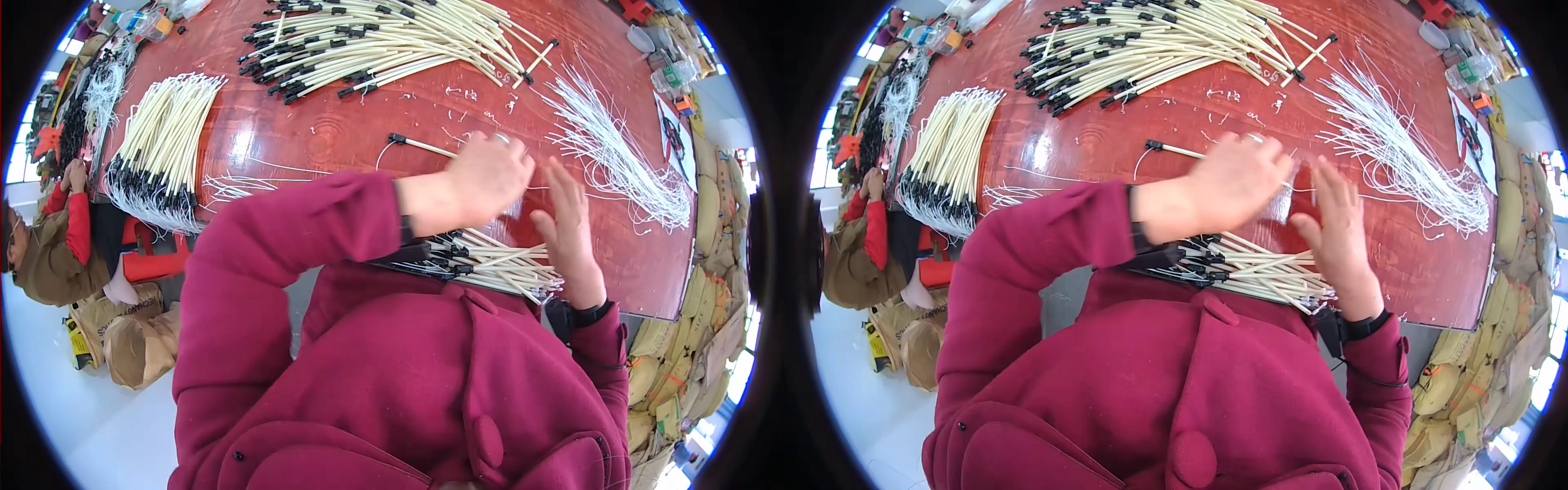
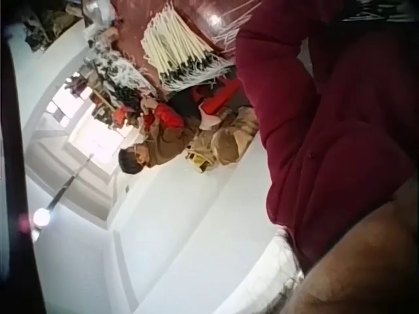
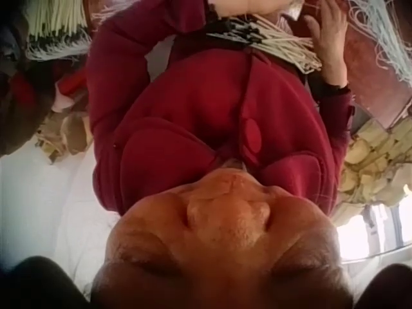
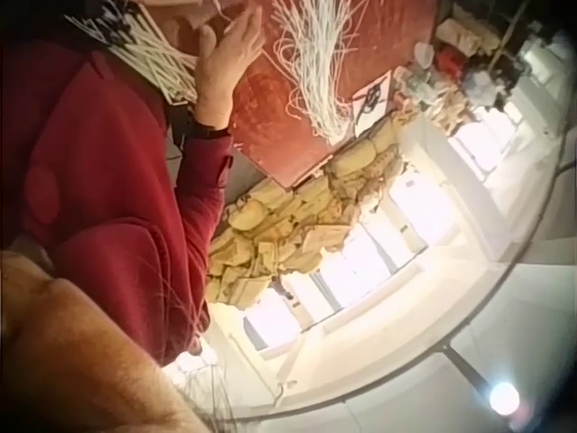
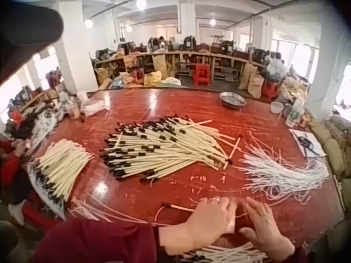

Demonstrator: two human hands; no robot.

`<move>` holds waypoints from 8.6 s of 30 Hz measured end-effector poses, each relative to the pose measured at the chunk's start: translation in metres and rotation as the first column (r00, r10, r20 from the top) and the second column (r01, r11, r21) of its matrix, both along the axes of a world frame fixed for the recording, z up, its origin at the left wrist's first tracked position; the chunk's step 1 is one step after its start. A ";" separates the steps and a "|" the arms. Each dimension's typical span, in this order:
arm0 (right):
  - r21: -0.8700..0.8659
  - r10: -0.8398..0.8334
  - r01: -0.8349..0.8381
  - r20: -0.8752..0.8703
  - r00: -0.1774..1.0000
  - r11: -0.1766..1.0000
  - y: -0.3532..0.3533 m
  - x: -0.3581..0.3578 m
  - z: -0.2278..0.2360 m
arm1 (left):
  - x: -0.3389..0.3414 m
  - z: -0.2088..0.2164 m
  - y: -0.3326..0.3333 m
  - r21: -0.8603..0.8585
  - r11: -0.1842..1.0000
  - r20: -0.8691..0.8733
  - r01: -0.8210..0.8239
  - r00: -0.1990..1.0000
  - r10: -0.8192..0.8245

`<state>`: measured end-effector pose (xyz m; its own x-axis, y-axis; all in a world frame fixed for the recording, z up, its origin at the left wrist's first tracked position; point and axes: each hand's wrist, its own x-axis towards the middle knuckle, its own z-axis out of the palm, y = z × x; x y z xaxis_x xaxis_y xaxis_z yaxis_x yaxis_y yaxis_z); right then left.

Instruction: Sorting and organizing long thin rod components with attached white strings on a production table.

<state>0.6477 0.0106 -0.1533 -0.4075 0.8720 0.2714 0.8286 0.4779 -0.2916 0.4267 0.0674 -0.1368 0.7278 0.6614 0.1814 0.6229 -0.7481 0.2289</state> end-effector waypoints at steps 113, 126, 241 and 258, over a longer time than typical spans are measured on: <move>-0.201 0.154 -0.165 -0.067 0.986 0.966 0.004 0.001 0.019 | -0.153 0.007 0.129 0.344 0.857 0.176 -0.384 0.923 0.343; -0.199 0.119 -0.150 -0.159 0.980 0.968 0.003 -0.002 0.014 | -0.130 0.011 0.038 0.223 0.970 0.252 -0.092 0.967 0.033; 0.179 0.181 -0.161 -0.102 0.978 0.971 0.043 -0.039 -0.020 | -0.242 -0.008 0.038 0.117 0.859 -0.037 -0.499 0.862 0.506; -0.031 0.118 -0.122 -0.094 0.989 0.992 0.028 0.036 0.016 | -0.088 -0.009 -0.008 -0.237 0.956 0.217 -0.173 0.950 0.226</move>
<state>0.6840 0.0389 -0.1371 -0.4844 0.8282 0.2817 0.7349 0.5600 -0.3826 0.3391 0.0589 -0.1458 0.5292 0.8307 0.1727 0.6617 -0.5315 0.5288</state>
